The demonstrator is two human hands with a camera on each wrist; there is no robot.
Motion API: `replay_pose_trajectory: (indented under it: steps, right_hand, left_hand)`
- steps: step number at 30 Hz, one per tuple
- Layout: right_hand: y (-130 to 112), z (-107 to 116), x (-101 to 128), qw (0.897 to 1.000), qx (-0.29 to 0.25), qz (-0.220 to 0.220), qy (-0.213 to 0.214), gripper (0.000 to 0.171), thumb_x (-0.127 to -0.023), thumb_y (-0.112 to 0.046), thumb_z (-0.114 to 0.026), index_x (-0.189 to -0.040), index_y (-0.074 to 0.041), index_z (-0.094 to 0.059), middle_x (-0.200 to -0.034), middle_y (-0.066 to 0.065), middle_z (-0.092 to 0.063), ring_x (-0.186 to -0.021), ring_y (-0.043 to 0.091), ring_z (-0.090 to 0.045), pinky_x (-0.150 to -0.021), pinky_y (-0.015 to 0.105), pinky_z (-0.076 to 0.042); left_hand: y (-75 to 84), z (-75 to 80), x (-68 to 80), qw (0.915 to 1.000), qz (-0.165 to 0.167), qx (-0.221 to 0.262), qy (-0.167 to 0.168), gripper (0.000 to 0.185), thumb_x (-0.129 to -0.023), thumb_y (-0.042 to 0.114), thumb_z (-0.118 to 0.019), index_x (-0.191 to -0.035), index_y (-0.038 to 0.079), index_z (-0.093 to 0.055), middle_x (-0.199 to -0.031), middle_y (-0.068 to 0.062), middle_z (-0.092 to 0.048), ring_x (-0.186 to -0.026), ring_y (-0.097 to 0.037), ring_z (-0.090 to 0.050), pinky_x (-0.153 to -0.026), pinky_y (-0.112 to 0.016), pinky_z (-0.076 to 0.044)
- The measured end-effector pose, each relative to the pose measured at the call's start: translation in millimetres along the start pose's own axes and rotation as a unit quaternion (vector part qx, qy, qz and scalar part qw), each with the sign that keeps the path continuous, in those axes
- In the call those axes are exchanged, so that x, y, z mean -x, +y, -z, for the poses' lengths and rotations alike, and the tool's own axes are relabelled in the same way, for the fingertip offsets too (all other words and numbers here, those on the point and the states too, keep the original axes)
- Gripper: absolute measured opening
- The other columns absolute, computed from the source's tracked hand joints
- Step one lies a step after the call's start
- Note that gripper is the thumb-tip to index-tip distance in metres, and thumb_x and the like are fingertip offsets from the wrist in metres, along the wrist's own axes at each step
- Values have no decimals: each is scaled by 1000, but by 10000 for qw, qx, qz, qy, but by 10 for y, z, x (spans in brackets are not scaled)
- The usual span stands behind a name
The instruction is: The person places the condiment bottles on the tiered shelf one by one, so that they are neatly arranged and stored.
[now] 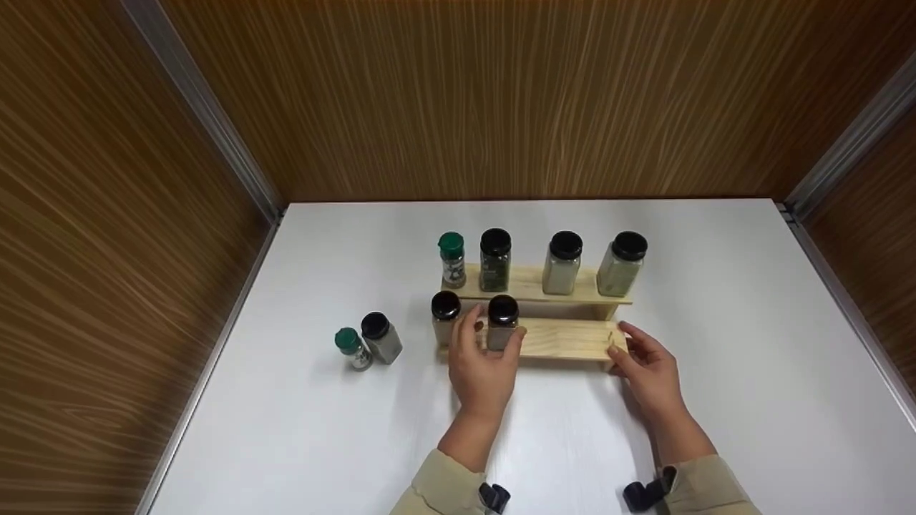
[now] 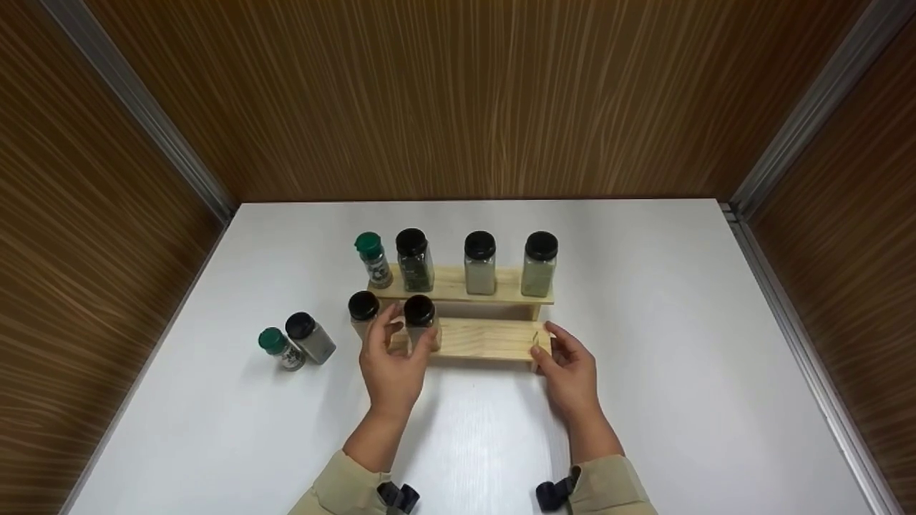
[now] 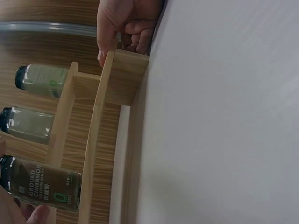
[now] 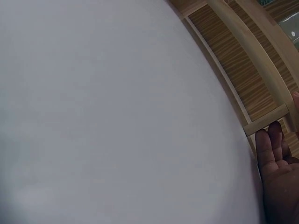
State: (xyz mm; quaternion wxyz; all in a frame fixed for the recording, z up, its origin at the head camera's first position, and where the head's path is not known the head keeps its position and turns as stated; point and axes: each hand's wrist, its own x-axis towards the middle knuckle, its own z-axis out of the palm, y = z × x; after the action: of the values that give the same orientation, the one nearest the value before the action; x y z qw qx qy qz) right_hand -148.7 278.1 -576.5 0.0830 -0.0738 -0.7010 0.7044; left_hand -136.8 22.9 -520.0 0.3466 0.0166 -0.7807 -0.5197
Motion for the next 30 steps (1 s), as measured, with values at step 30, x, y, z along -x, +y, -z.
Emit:
replay_pose_trajectory:
  steps: [30]
  right_hand:
    - [-15,-18,-1,9997,208,-118,72,55,-97,9,-70,-150,8,-53,-110,4,-64,-85,7,-69,-68,23,-63]
  left_hand:
    - [-128,571,-189,9931,-582,344,960,60,-81,10,-93,-132,0,-64,-135,-13,-60,-112,-28,-62,-82,-45,-54]
